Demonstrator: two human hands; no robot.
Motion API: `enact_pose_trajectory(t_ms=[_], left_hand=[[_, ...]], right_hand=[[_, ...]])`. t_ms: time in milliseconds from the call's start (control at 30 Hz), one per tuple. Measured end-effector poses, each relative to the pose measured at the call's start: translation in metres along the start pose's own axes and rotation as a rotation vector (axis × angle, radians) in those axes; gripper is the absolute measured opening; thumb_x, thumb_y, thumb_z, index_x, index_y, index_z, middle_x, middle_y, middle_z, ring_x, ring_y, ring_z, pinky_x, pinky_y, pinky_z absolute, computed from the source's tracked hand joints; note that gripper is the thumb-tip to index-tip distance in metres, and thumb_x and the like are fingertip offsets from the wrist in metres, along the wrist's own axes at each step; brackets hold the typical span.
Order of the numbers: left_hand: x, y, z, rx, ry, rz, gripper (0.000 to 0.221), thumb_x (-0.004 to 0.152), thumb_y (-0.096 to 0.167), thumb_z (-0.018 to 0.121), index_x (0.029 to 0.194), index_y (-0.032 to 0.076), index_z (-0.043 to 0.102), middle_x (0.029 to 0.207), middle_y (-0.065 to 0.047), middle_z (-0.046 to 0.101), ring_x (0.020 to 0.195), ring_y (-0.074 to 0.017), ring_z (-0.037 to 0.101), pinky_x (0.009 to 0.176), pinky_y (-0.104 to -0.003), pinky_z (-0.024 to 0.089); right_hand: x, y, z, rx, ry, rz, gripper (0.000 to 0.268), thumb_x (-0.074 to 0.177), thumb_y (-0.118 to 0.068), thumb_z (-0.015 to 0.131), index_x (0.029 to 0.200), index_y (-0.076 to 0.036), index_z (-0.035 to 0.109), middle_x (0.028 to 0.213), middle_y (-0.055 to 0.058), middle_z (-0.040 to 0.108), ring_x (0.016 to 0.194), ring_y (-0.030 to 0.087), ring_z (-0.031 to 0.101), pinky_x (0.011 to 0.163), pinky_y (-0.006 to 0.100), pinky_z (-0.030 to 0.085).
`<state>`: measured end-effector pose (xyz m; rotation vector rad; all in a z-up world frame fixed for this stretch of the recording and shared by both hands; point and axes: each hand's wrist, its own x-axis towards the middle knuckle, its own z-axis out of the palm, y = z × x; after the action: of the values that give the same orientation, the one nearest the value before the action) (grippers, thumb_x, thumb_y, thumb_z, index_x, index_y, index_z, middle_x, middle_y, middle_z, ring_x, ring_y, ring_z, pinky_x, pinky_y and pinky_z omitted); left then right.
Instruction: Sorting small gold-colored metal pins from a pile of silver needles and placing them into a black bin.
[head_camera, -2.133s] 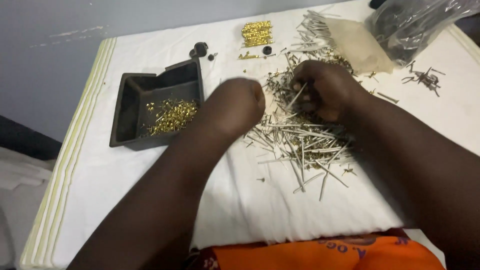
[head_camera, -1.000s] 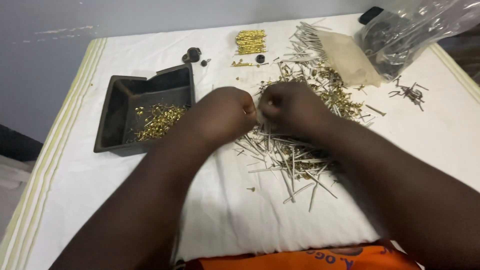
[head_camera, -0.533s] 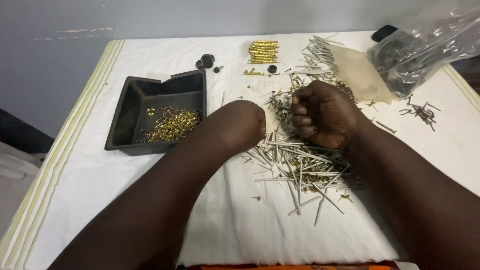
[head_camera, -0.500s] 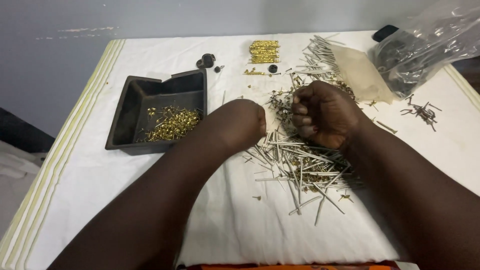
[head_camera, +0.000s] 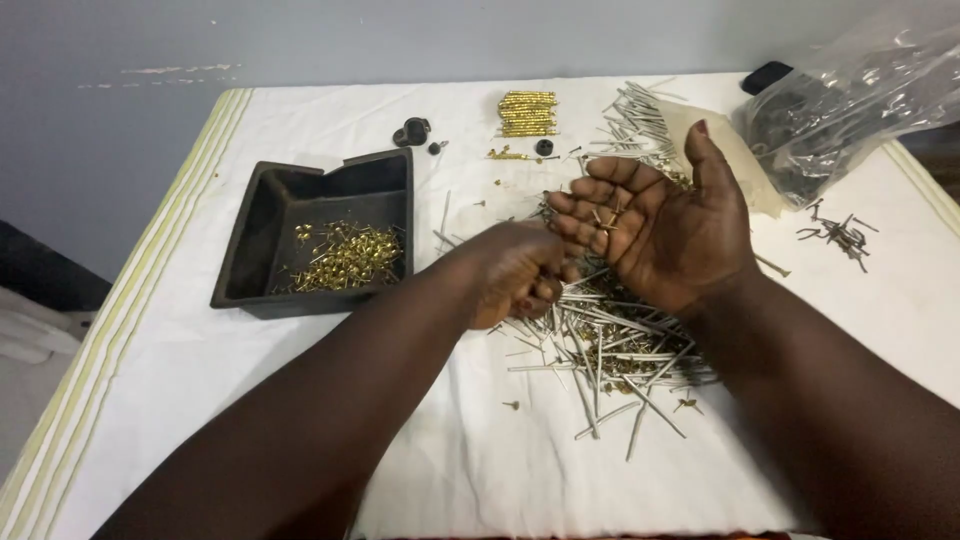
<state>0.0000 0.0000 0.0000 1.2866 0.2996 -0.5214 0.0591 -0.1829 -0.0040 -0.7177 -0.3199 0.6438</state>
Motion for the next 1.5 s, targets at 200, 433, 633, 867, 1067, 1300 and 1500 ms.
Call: enact_pose_trajectory(t_ms=[200, 433, 633, 867, 1067, 1300, 1500], left_hand=[[0.005, -0.007, -0.004, 0.008, -0.081, 0.034, 0.059, 0.072, -0.004, 0.047, 0.130, 0.003, 0.060, 0.097, -0.015, 0.070, 0.062, -0.0171, 0.052, 0.051, -0.031, 0.036], [-0.002, 0.000, -0.014, -0.065, -0.090, 0.036, 0.042, 0.072, -0.008, 0.045, 0.108, 0.003, 0.064, 0.100, -0.015, 0.071, 0.074, -0.0244, 0.061, 0.059, -0.034, 0.046], [-0.062, 0.050, -0.055, 0.148, 0.168, 0.451, 0.043, 0.094, 0.015, 0.055, 0.128, -0.005, 0.068, 0.099, -0.013, 0.065, 0.089, -0.0214, 0.065, 0.077, -0.031, 0.056], [-0.078, 0.063, -0.102, 1.548, 0.866, 0.260, 0.031, 0.097, 0.024, 0.060, 0.103, 0.003, 0.082, 0.087, -0.020, 0.077, 0.089, -0.0428, 0.079, 0.074, -0.055, 0.059], [-0.069, 0.055, -0.093, 1.636, 0.940, 0.259, 0.030, 0.096, 0.023, 0.058, 0.099, 0.009, 0.085, 0.082, -0.016, 0.078, 0.085, -0.0423, 0.080, 0.078, -0.058, 0.062], [-0.044, 0.036, -0.058, 1.539, 0.677, 0.870, 0.032, 0.102, 0.010, 0.050, 0.109, 0.013, 0.081, 0.093, -0.015, 0.074, 0.098, -0.0402, 0.075, 0.086, -0.054, 0.062], [-0.043, 0.014, -0.041, 1.563, 0.598, 0.800, 0.030, 0.095, 0.005, 0.054, 0.107, 0.009, 0.081, 0.091, -0.016, 0.073, 0.095, -0.0416, 0.073, 0.084, -0.052, 0.063]], right_hand=[[-0.015, 0.014, 0.020, -0.375, -0.280, -0.192, 0.077, 0.104, -0.069, 0.039, 0.118, -0.003, 0.076, 0.123, 0.018, 0.077, 0.130, 0.033, 0.070, 0.117, 0.047, 0.049], [-0.009, 0.001, 0.019, -0.424, -0.363, -0.270, 0.085, 0.104, -0.071, 0.029, 0.127, -0.001, 0.072, 0.142, 0.023, 0.069, 0.142, 0.031, 0.062, 0.126, 0.043, 0.041], [0.003, 0.005, -0.012, -1.610, 0.231, -0.305, 0.018, 0.086, -0.029, 0.090, 0.097, -0.017, 0.083, 0.099, 0.006, 0.079, 0.104, 0.029, 0.076, 0.091, 0.040, 0.055], [-0.008, 0.028, 0.004, -1.713, -0.019, -0.204, 0.019, 0.084, -0.029, 0.088, 0.095, -0.015, 0.081, 0.096, 0.011, 0.079, 0.099, 0.035, 0.076, 0.085, 0.044, 0.061], [-0.009, 0.028, 0.006, -1.703, -0.035, -0.247, 0.018, 0.086, -0.029, 0.085, 0.099, -0.016, 0.081, 0.093, 0.012, 0.078, 0.096, 0.036, 0.076, 0.083, 0.046, 0.060], [0.006, 0.044, 0.007, -1.916, -0.382, -0.640, 0.007, 0.090, -0.029, 0.077, 0.091, -0.024, 0.082, 0.096, 0.004, 0.077, 0.104, 0.036, 0.071, 0.094, 0.052, 0.052], [0.012, 0.053, -0.007, -1.955, -0.371, -0.648, 0.015, 0.082, -0.037, 0.082, 0.081, -0.022, 0.079, 0.091, 0.000, 0.076, 0.100, 0.032, 0.071, 0.084, 0.050, 0.053]])
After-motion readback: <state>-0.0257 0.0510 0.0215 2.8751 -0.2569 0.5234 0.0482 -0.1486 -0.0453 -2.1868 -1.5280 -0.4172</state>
